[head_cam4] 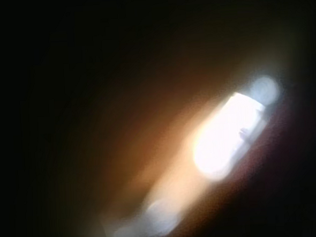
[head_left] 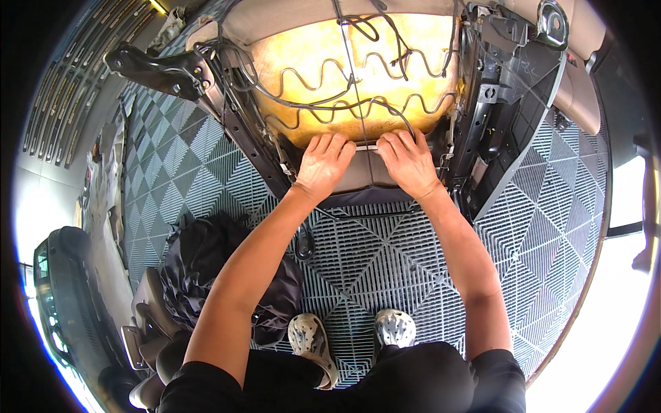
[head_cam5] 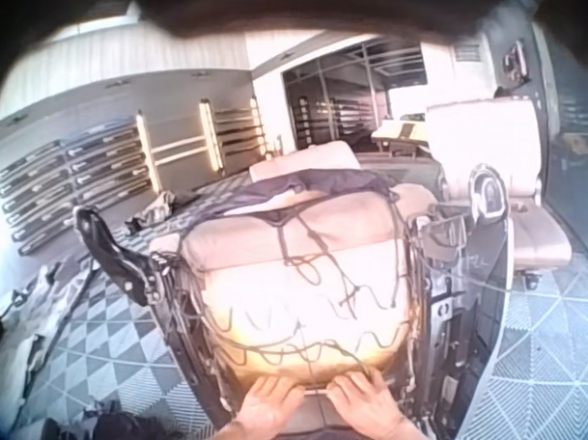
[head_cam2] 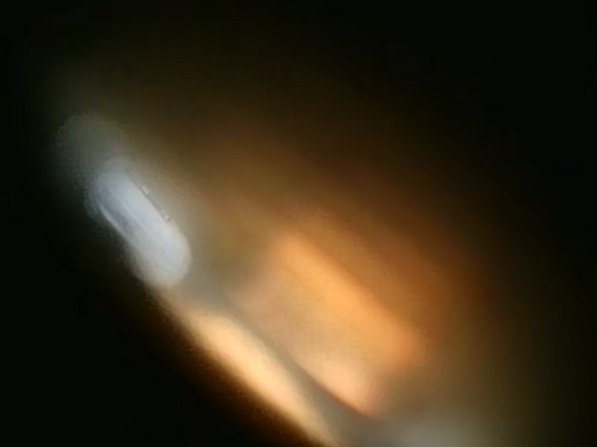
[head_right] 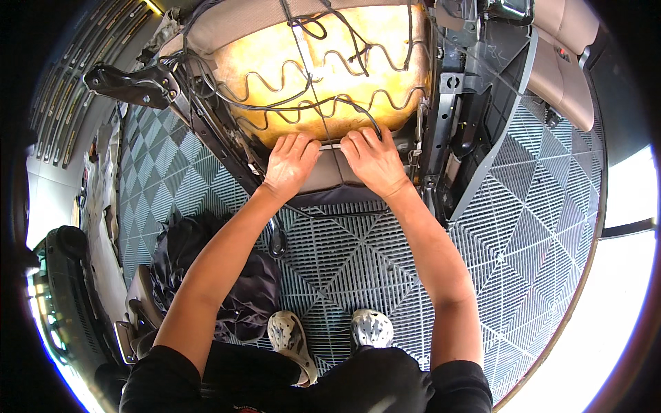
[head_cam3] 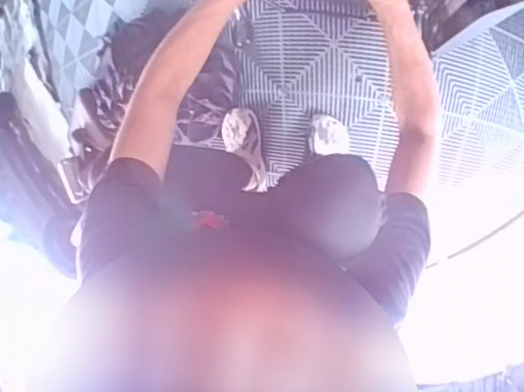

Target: The person removes a car seat cover, cleans the foam and frame, and refits the cover over the seat. They handle the seat cushion, foam, and cover, then place the reupholstered seat upright.

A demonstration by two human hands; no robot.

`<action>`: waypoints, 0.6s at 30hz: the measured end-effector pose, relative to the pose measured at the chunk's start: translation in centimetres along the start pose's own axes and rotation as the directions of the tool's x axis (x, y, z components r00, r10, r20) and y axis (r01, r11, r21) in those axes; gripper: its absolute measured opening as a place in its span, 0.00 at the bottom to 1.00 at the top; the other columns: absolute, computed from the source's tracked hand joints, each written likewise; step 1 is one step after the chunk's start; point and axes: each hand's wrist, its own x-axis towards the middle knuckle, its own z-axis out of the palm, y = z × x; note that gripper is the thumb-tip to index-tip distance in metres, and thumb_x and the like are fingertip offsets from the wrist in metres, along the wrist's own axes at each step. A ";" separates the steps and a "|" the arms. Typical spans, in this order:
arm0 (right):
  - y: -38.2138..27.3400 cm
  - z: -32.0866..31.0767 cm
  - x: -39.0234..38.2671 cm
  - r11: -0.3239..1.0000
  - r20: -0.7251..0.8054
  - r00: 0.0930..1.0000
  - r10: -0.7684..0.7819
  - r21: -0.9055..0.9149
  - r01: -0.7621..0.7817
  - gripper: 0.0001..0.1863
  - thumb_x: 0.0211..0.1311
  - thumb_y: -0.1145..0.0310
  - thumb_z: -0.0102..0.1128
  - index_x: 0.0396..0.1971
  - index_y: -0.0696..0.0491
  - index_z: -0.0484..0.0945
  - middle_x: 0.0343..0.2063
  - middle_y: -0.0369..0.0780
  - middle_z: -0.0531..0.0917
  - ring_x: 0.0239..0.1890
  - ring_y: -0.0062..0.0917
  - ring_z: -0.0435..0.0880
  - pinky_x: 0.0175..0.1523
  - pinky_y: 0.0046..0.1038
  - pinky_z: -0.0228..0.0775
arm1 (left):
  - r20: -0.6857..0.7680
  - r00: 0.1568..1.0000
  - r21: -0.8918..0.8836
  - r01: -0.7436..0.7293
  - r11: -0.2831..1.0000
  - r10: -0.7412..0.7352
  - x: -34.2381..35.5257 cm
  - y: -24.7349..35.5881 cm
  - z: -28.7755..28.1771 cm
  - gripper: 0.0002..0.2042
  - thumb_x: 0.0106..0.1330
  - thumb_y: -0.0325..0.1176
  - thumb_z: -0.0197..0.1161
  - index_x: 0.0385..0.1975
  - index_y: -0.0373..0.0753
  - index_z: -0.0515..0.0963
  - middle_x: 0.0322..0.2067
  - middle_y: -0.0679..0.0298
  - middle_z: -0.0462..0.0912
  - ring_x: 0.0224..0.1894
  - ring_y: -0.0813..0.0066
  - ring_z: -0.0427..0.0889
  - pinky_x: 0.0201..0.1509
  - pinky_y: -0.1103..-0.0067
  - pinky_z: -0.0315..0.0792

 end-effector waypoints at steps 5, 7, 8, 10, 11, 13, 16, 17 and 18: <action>0.0 -0.2 -0.1 1.000 -0.031 0.999 -0.016 -0.005 0.015 0.11 0.60 0.67 0.64 0.43 0.50 0.79 0.42 0.34 0.82 0.51 0.27 0.79 0.66 0.47 0.72 | -0.013 0.999 0.020 -0.050 0.999 0.050 -0.2 0.1 0.3 0.12 0.57 0.24 0.68 0.41 0.32 0.78 0.39 0.56 0.82 0.42 0.58 0.84 0.49 0.66 0.79; 0.1 -0.3 -0.2 1.000 -0.042 0.999 -0.017 -0.001 0.017 0.12 0.59 0.68 0.64 0.43 0.50 0.79 0.42 0.34 0.82 0.51 0.28 0.79 0.66 0.47 0.72 | -0.013 0.998 0.031 -0.066 0.997 0.067 0.0 0.1 0.2 0.12 0.57 0.24 0.66 0.41 0.33 0.77 0.39 0.56 0.81 0.42 0.59 0.84 0.49 0.68 0.80; 0.1 -0.3 -0.1 1.000 -0.047 0.999 -0.017 0.003 0.017 0.12 0.59 0.68 0.64 0.43 0.50 0.79 0.42 0.34 0.82 0.51 0.28 0.80 0.65 0.46 0.72 | -0.003 0.998 0.038 -0.067 0.997 0.068 0.1 0.0 0.1 0.11 0.57 0.24 0.65 0.40 0.34 0.76 0.39 0.56 0.81 0.42 0.60 0.84 0.48 0.69 0.81; 0.2 -0.3 -0.1 1.000 -0.047 0.999 -0.011 0.020 0.012 0.11 0.59 0.69 0.65 0.42 0.51 0.78 0.42 0.35 0.82 0.50 0.29 0.81 0.63 0.44 0.74 | -0.015 0.998 0.028 -0.060 0.998 0.060 0.4 0.0 0.0 0.10 0.56 0.24 0.63 0.39 0.35 0.75 0.38 0.57 0.81 0.40 0.61 0.84 0.45 0.70 0.81; 0.2 -0.3 -0.1 1.000 -0.044 0.999 -0.006 0.030 0.008 0.11 0.60 0.70 0.66 0.42 0.52 0.78 0.42 0.36 0.83 0.49 0.30 0.82 0.61 0.43 0.75 | 0.006 0.999 0.008 -0.044 0.999 0.044 0.5 0.0 0.0 0.11 0.57 0.24 0.64 0.39 0.34 0.76 0.37 0.56 0.81 0.39 0.60 0.84 0.44 0.70 0.81; 0.4 -0.1 0.1 0.999 -0.046 0.999 0.007 0.042 -0.005 0.11 0.60 0.71 0.67 0.41 0.52 0.78 0.41 0.37 0.83 0.47 0.30 0.83 0.58 0.40 0.77 | 0.055 0.998 -0.029 -0.009 1.000 0.010 0.8 -0.1 -0.1 0.11 0.57 0.22 0.65 0.40 0.32 0.77 0.36 0.55 0.81 0.39 0.59 0.84 0.43 0.70 0.81; 0.6 0.2 0.3 0.999 -0.046 0.999 0.020 0.046 -0.018 0.11 0.58 0.70 0.67 0.40 0.52 0.78 0.39 0.36 0.83 0.45 0.29 0.84 0.54 0.37 0.79 | 0.090 0.996 -0.070 -0.013 0.997 0.019 1.2 -0.3 -0.2 0.11 0.59 0.21 0.65 0.41 0.33 0.78 0.35 0.55 0.80 0.38 0.59 0.83 0.42 0.69 0.81; 0.7 0.3 0.5 0.999 -0.052 0.999 0.015 0.035 -0.013 0.10 0.58 0.69 0.66 0.39 0.51 0.78 0.38 0.35 0.83 0.44 0.28 0.83 0.54 0.36 0.79 | 0.085 0.996 -0.084 -0.015 0.996 0.022 1.3 -0.3 -0.2 0.11 0.59 0.22 0.65 0.41 0.34 0.78 0.34 0.56 0.80 0.38 0.59 0.83 0.42 0.68 0.81; 0.7 0.2 0.6 1.000 -0.057 0.998 0.012 0.027 -0.011 0.10 0.57 0.69 0.65 0.38 0.51 0.78 0.37 0.34 0.83 0.43 0.27 0.83 0.54 0.36 0.79 | 0.073 0.997 -0.095 -0.029 0.995 0.036 1.4 -0.4 -0.3 0.11 0.60 0.22 0.65 0.42 0.33 0.78 0.34 0.57 0.80 0.39 0.59 0.83 0.42 0.68 0.81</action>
